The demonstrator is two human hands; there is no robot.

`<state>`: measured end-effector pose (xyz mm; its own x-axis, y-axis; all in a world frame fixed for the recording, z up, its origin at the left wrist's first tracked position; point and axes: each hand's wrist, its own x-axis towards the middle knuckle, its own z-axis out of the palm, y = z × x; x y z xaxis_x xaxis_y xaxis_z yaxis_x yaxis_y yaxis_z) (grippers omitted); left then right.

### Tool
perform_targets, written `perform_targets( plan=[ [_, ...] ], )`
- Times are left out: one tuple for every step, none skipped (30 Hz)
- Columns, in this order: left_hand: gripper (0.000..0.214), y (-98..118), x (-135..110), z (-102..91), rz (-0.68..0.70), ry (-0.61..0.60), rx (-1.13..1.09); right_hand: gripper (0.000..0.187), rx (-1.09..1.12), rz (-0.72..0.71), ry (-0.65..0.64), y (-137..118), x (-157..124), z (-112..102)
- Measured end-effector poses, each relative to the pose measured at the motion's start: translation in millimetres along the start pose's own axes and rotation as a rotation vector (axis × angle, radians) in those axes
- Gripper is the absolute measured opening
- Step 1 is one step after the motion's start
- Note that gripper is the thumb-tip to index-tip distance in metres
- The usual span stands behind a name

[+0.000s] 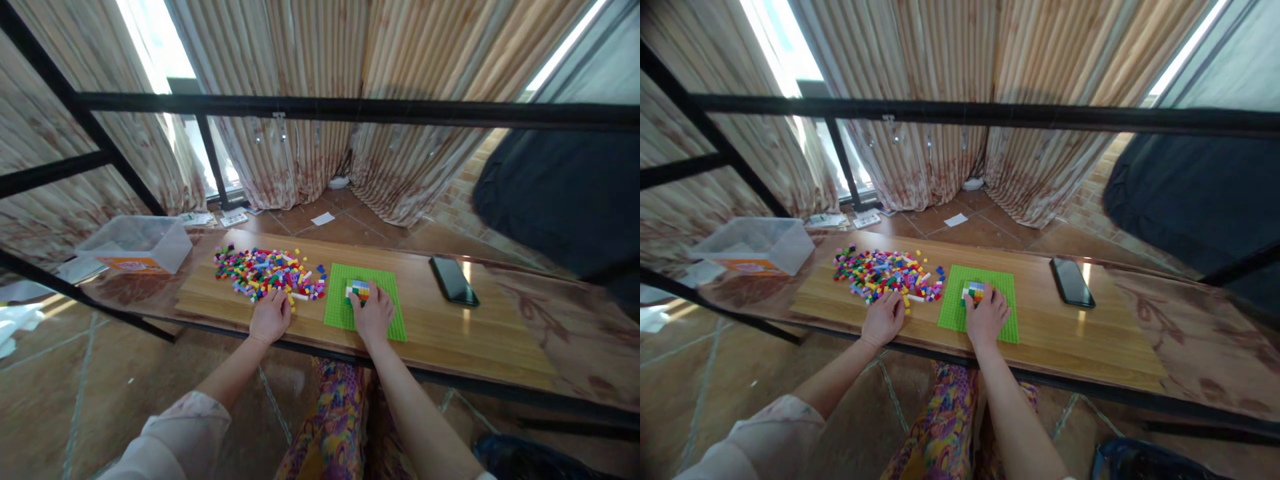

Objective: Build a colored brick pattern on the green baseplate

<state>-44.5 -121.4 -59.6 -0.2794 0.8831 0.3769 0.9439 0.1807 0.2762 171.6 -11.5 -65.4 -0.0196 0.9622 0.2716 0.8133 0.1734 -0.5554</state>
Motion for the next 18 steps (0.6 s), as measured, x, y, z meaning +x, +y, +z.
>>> perform_targets(
  plan=[
    [0.016,-0.2,0.4,-0.1,0.0,0.001,-0.002,0.062,0.04,0.004,0.004,0.2,0.4,0.5],
    [0.016,-0.5,0.9,-0.2,0.0,0.004,-0.007,0.062,0.09,0.008,0.009,1.1,1.4,0.5],
    [0.016,-0.8,1.5,-0.5,0.002,0.007,-0.013,0.062,0.14,0.011,0.015,2.8,3.0,-0.4],
    [0.016,-1.0,2.0,-1.0,0.006,0.012,-0.022,0.063,0.186,0.015,0.024,5.5,4.8,-2.5],
    [0.017,-1.3,2.5,-1.6,0.012,0.017,-0.032,0.063,0.224,0.021,0.035,9.3,6.5,-6.2],
    [0.018,-1.4,2.8,-2.4,0.021,0.021,-0.043,0.064,0.253,0.028,0.048,14.5,7.8,-11.6],
    [0.019,-1.6,3.1,-3.1,0.028,0.025,-0.054,0.064,0.277,0.041,0.065,21.0,8.2,-18.7],
    [0.02,-1.8,3.3,-3.7,0.032,0.029,-0.063,0.063,0.301,0.054,0.081,28.8,7.1,-27.2],
    [0.02,-2.0,3.4,-4.2,0.033,0.031,-0.068,0.063,0.322,0.066,0.092,37.9,4.2,-36.8],
    [0.021,-2.5,3.5,-4.4,0.033,0.032,-0.07,0.064,0.339,0.08,0.105,48.1,-1.0,-46.8],
    [0.021,-3.1,3.6,-4.4,0.032,0.032,-0.068,0.063,0.355,0.091,0.11,59.2,-8.6,-56.6],
    [0.021,-3.8,3.7,-4.2,0.036,0.031,-0.063,0.061,0.371,0.103,0.119,70.8,-18.9,-65.4],
    [0.021,-4.7,3.9,-3.7,0.041,0.032,-0.058,0.058,0.389,0.105,0.135,82.9,-31.6,-72.7],
    [0.021,-5.6,4.2,-3.1,0.046,0.035,-0.053,0.054,0.397,0.102,0.152,95.2,-46.7,-77.9],
    [0.02,-6.3,4.5,-2.6,0.049,0.04,-0.049,0.05,0.392,0.092,0.153,107.7,-63.7,-80.7],
    [0.021,-6.9,4.9,-2.2,0.049,0.042,-0.046,0.046,0.384,0.088,0.155,120.3,-81.9,-80.9],
    [0.021,-7.1,5.3,-1.9,0.046,0.043,-0.043,0.043,0.385,0.078,0.142,132.7,-100.6,-78.8],
    [0.022,-7.1,5.8,-1.8,0.041,0.041,-0.041,0.04,0.377,0.071,0.117,144.9,-118.9,-74.8]
  ],
)
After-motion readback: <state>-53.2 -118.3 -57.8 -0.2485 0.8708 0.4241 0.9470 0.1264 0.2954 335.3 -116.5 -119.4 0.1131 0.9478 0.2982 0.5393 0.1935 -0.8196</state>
